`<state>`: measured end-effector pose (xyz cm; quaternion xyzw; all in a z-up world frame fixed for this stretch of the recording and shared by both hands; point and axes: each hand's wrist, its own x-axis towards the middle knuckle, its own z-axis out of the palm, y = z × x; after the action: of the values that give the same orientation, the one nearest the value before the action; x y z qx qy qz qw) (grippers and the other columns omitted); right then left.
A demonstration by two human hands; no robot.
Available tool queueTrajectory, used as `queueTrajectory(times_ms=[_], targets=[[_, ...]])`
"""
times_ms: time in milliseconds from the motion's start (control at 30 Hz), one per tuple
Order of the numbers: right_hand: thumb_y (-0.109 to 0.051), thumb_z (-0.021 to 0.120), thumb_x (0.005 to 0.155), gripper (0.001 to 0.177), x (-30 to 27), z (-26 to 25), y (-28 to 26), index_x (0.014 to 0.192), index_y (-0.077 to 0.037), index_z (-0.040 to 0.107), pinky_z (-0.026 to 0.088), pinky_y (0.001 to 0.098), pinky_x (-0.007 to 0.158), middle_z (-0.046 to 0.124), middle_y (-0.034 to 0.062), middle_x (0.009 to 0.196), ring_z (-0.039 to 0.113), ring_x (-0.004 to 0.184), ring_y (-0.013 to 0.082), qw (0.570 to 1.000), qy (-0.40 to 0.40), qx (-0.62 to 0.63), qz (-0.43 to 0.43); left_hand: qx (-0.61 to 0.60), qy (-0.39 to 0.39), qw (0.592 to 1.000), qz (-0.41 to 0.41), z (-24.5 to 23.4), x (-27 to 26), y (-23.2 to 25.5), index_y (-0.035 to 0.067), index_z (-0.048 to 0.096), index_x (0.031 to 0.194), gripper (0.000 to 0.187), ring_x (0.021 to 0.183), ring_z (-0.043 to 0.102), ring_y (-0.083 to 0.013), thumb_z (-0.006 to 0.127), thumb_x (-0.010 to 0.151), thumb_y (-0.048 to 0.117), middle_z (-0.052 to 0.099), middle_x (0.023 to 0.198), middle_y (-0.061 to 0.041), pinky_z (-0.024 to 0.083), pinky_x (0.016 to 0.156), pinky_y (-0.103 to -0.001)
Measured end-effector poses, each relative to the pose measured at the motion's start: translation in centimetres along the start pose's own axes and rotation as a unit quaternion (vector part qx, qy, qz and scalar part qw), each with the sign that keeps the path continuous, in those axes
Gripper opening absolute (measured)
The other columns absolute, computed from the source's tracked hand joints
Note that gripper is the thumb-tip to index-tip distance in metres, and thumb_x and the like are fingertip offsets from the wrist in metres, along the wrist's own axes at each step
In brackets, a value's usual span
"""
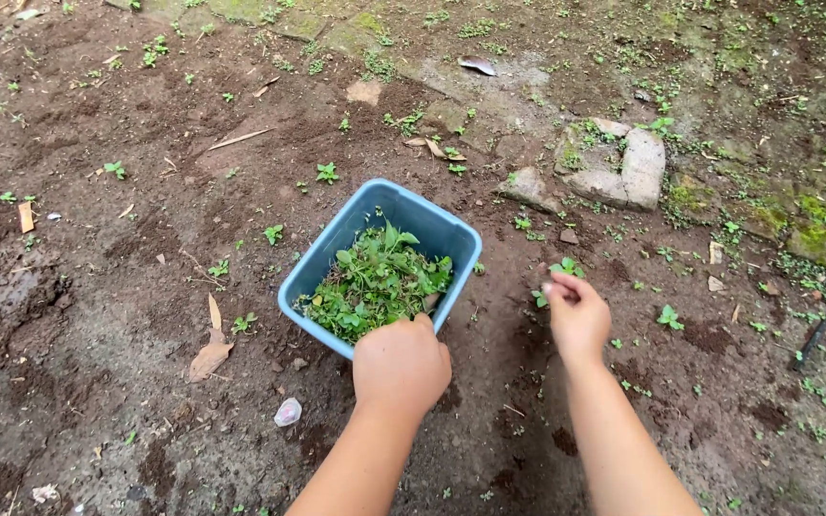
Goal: Picking weeds and small plants from the ground and placing them into a blue container.
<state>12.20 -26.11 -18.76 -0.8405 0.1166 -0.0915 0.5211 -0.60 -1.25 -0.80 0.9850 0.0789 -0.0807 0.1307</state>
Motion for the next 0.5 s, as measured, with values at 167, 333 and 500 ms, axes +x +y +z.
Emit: queueTrajectory(times_ms=[167,333,500], targets=[[-0.032,0.085,0.079,0.048,0.4,0.0,1.5,0.124,-0.025,0.074,0.049,0.0421,0.092,0.07,0.0084,0.108,0.061,0.104,0.0268,0.972,-0.012,-0.235,-0.001,-0.007,-0.004,1.0,-0.004,-0.4,0.2,-0.2,0.008,0.07,0.086,0.025,0.072,0.074,-0.0317,0.068,0.085,0.033,0.073,0.077,-0.013,0.06,0.066,-0.045],[-0.043,0.081,0.081,0.042,-0.5,2.0,2.4,0.122,-0.037,0.075,0.046,0.0507,0.098,0.065,0.0136,0.123,0.056,0.118,0.0356,0.937,-0.009,-0.348,0.031,-0.007,-0.009,1.0,-0.012,-0.8,0.5,-0.7,0.008,0.069,0.087,0.025,0.071,0.074,-0.0323,0.068,0.086,0.033,0.073,0.077,-0.012,0.06,0.065,-0.045],[-0.038,0.074,0.095,0.022,-0.1,2.4,4.7,0.11,-0.024,0.08,0.048,0.0509,0.099,0.072,0.0106,0.118,0.061,0.112,0.0358,0.943,0.076,-0.323,0.004,-0.005,-0.025,1.0,-0.01,-0.8,0.5,-0.6,0.008,0.069,0.087,0.024,0.07,0.074,-0.0322,0.066,0.087,0.031,0.073,0.077,-0.013,0.06,0.065,-0.045]])
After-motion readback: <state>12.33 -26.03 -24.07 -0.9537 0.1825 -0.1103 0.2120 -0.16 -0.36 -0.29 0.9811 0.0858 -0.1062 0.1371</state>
